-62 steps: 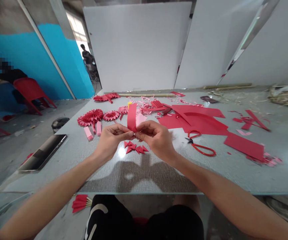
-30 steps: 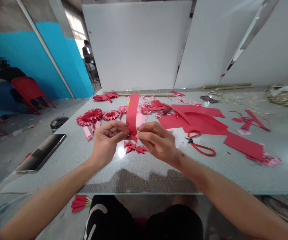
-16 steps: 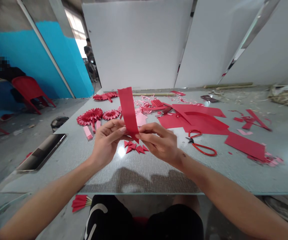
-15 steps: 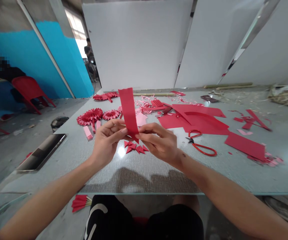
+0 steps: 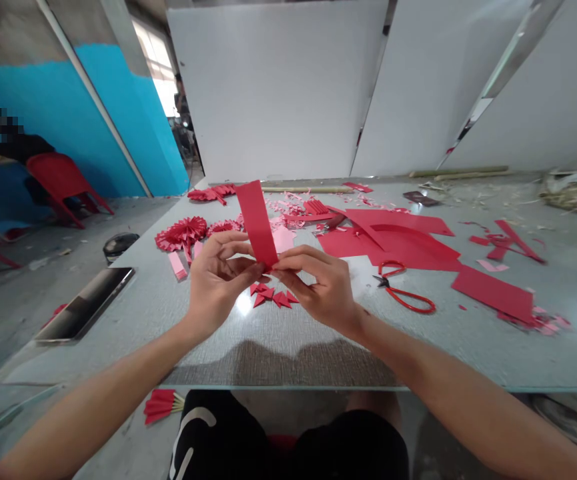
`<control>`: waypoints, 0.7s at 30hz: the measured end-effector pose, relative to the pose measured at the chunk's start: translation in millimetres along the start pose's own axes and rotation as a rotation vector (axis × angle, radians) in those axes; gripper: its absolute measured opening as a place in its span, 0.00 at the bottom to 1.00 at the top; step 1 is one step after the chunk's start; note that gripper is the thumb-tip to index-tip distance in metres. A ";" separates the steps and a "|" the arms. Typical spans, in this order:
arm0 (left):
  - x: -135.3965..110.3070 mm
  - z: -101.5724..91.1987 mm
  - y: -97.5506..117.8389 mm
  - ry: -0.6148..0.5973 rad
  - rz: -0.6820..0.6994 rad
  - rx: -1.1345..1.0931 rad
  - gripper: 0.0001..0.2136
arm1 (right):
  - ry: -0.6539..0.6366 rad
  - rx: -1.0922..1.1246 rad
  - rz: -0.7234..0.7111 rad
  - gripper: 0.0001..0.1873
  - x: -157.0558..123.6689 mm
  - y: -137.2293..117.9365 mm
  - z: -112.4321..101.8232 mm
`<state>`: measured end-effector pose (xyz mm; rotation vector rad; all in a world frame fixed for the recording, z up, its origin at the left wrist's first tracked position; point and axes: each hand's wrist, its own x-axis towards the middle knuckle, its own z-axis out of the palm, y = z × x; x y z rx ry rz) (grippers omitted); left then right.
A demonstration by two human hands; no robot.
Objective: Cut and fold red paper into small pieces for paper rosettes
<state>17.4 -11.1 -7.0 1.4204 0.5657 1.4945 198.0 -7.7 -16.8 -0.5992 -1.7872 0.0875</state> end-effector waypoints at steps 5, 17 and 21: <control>-1.4 -1.4 -3.3 -0.007 0.039 0.034 0.13 | 0.034 0.200 0.218 0.03 -2.8 -0.5 4.9; -4.5 0.1 -2.9 0.023 -0.086 0.105 0.08 | 0.082 0.382 0.444 0.07 -3.1 -1.8 9.1; -3.8 0.9 -4.0 0.033 -0.094 0.098 0.08 | 0.074 0.402 0.462 0.08 -2.5 -1.6 9.6</control>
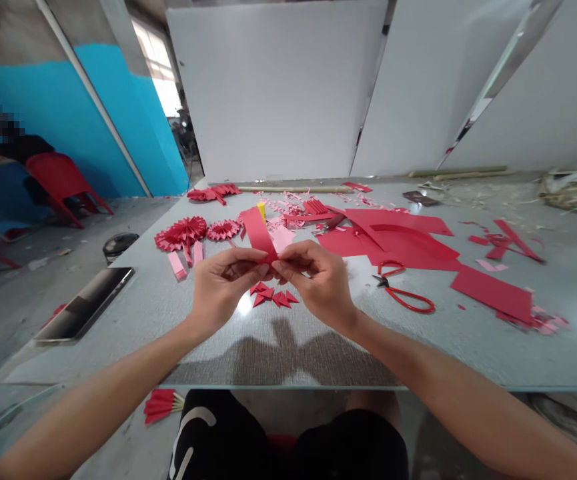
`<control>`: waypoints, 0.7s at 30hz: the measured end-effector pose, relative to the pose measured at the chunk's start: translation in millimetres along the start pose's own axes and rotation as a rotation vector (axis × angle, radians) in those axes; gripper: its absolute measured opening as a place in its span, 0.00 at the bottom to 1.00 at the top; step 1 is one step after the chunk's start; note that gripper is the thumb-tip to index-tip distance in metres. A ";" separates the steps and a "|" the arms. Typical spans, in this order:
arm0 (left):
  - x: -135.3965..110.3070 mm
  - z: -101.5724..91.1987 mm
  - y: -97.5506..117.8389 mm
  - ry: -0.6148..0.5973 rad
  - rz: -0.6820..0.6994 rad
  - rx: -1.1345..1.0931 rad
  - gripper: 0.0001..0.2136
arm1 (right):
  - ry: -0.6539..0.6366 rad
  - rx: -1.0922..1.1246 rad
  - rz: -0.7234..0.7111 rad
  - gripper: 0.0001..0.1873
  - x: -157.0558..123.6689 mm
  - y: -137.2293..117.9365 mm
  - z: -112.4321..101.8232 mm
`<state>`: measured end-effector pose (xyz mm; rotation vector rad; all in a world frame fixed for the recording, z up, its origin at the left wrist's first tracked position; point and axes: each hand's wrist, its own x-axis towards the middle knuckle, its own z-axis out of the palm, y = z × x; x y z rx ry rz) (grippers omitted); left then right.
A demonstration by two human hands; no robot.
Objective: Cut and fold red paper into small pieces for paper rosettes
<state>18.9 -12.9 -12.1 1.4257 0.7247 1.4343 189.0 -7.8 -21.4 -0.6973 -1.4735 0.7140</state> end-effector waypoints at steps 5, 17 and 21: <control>0.5 0.3 -0.5 0.007 -0.003 -0.016 0.07 | -0.006 -0.009 0.009 0.07 0.2 0.3 0.7; -1.3 -0.8 -4.6 -0.017 0.003 0.137 0.12 | -0.075 -0.089 -0.006 0.07 -0.3 -0.1 -1.9; 0.0 -2.4 -6.8 -0.049 0.005 0.099 0.13 | -0.076 -0.138 -0.024 0.08 0.0 4.6 -2.8</control>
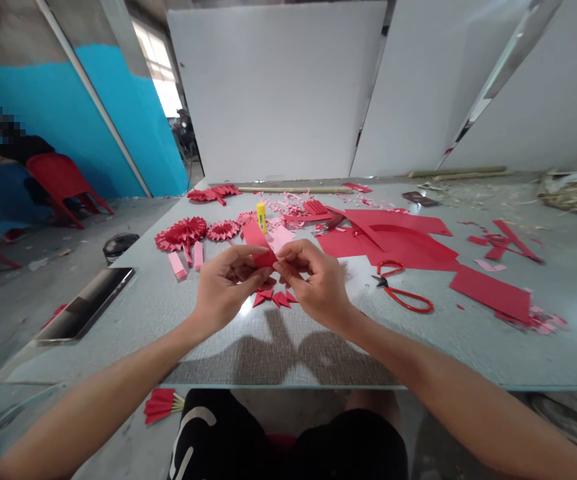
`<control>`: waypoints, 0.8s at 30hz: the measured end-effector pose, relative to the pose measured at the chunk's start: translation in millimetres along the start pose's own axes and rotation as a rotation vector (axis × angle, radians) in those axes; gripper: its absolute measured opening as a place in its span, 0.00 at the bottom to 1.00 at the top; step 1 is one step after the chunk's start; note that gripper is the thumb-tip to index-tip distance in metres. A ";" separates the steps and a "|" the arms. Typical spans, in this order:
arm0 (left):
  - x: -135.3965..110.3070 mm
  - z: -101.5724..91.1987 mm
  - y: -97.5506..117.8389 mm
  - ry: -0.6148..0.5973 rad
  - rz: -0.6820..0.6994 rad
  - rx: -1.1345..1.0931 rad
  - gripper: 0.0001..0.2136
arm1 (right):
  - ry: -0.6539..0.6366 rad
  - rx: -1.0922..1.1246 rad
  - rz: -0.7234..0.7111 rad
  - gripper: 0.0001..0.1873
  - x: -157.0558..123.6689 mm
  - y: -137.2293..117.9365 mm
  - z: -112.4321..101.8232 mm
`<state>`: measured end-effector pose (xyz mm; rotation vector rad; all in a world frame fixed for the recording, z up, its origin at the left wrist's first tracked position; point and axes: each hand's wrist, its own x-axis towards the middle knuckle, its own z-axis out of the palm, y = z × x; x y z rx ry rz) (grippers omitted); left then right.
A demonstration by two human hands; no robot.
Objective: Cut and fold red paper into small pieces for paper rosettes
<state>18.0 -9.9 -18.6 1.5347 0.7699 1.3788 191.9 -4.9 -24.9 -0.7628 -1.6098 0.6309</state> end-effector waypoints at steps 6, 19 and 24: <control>3.4 -3.4 -4.9 -0.086 0.076 0.162 0.13 | -0.031 -0.007 0.027 0.07 -0.2 5.2 0.5; 6.7 -8.7 -4.6 -0.194 0.124 0.272 0.21 | 0.012 0.090 0.046 0.14 0.9 7.9 1.0; 7.3 -9.0 -4.7 -0.216 0.126 0.277 0.20 | 0.011 0.129 0.102 0.15 3.0 7.1 -0.2</control>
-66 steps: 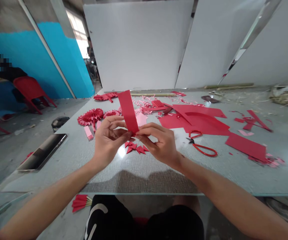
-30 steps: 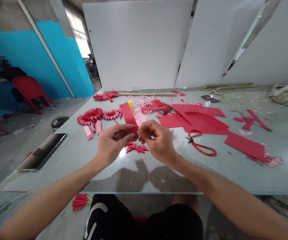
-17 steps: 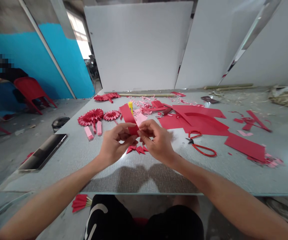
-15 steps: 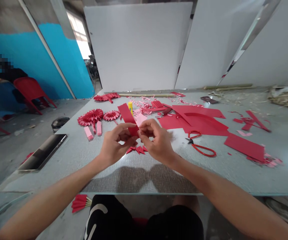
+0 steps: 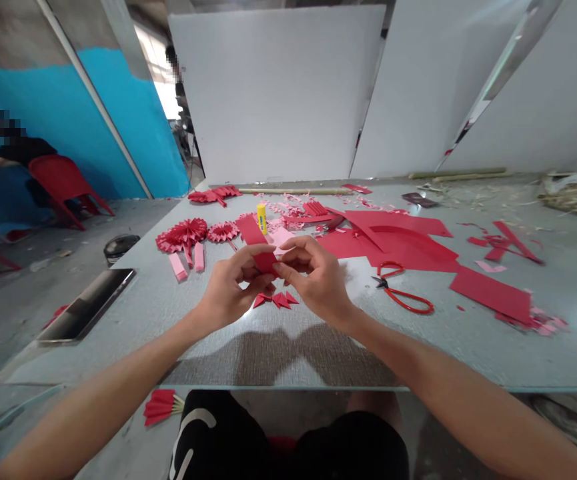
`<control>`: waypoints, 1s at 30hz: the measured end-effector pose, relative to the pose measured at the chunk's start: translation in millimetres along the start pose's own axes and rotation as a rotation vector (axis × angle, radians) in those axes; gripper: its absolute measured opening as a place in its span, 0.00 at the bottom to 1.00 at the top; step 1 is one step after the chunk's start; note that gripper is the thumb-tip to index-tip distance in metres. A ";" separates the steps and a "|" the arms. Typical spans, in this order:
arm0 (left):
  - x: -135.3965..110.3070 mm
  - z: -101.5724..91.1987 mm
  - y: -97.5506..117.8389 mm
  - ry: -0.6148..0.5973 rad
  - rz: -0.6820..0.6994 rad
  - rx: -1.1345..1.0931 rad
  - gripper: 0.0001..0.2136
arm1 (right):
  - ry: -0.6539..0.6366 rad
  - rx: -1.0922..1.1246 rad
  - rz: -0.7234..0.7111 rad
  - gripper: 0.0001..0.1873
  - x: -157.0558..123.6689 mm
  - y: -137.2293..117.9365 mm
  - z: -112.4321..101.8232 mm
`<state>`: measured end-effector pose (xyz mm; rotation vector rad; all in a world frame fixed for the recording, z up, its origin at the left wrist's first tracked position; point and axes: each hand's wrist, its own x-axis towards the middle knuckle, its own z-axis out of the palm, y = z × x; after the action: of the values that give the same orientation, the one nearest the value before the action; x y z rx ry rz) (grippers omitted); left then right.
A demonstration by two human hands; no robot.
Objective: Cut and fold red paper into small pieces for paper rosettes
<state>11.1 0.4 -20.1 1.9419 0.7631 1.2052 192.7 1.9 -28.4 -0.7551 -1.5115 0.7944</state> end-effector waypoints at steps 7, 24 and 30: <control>0.1 0.5 -1.4 0.047 -0.035 -0.006 0.16 | -0.101 -0.136 -0.081 0.14 0.9 0.1 -2.3; 2.2 -0.8 -1.9 0.052 -0.095 -0.076 0.20 | -0.216 -0.278 -0.208 0.12 0.4 14.0 -7.7; 0.1 0.7 -3.1 0.137 0.056 0.132 0.16 | -0.105 -0.505 -0.502 0.10 1.4 6.4 -11.0</control>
<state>11.4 2.1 -22.8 2.0148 0.8832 1.3632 203.7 7.3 -32.2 -0.6540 -1.9212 0.0714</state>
